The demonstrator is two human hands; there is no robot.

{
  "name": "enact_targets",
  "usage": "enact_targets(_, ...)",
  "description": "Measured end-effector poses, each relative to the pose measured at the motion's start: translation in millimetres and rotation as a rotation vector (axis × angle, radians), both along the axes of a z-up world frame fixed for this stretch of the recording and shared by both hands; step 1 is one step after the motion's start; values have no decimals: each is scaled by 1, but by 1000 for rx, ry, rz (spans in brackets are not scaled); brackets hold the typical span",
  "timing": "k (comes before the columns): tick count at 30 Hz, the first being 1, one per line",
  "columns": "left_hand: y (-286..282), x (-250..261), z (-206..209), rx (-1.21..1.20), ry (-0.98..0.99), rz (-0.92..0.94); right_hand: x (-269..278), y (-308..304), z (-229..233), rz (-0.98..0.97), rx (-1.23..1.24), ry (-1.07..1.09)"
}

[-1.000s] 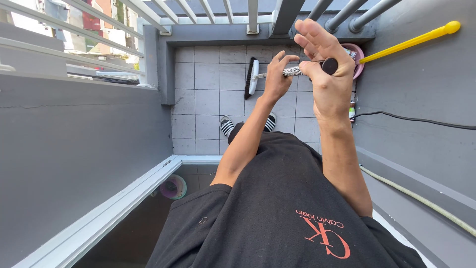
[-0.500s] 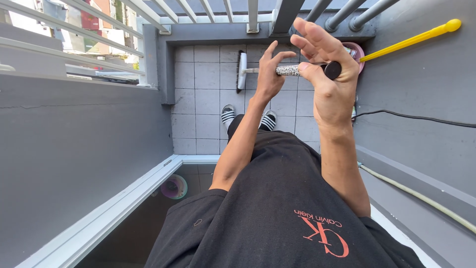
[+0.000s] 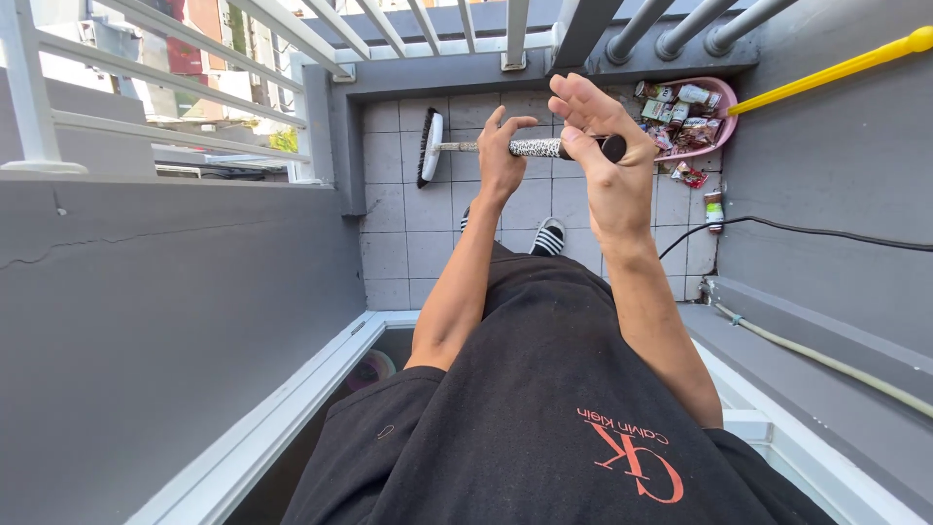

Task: Sweeping the tiled floor of a balcony using a broom.

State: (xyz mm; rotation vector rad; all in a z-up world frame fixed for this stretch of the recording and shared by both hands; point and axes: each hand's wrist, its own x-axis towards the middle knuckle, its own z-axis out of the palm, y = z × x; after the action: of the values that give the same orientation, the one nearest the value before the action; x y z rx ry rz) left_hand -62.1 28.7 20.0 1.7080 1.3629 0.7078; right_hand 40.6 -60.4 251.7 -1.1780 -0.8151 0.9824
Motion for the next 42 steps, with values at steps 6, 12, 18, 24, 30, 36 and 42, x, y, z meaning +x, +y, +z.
enact_targets(6,6,-1,-3,67,30,-101,-13,10,12,-13,-34,-78)
enact_targets(12,14,13,3,170,20,-224,-23,20,35,-5,0,-132)
enact_targets(18,18,3,37,144,39,-274,-28,23,38,15,128,-162)
enact_targets(24,32,-13,38,154,59,-246,-36,29,42,-52,67,-102)
enact_targets(30,48,-34,3,165,83,-213,-47,32,17,-78,32,-64)
enact_targets(36,51,-35,-17,89,148,-262,-58,33,9,-144,-28,-71)
enact_targets(42,36,-15,-19,89,1,-328,-58,30,18,-213,-41,-77)
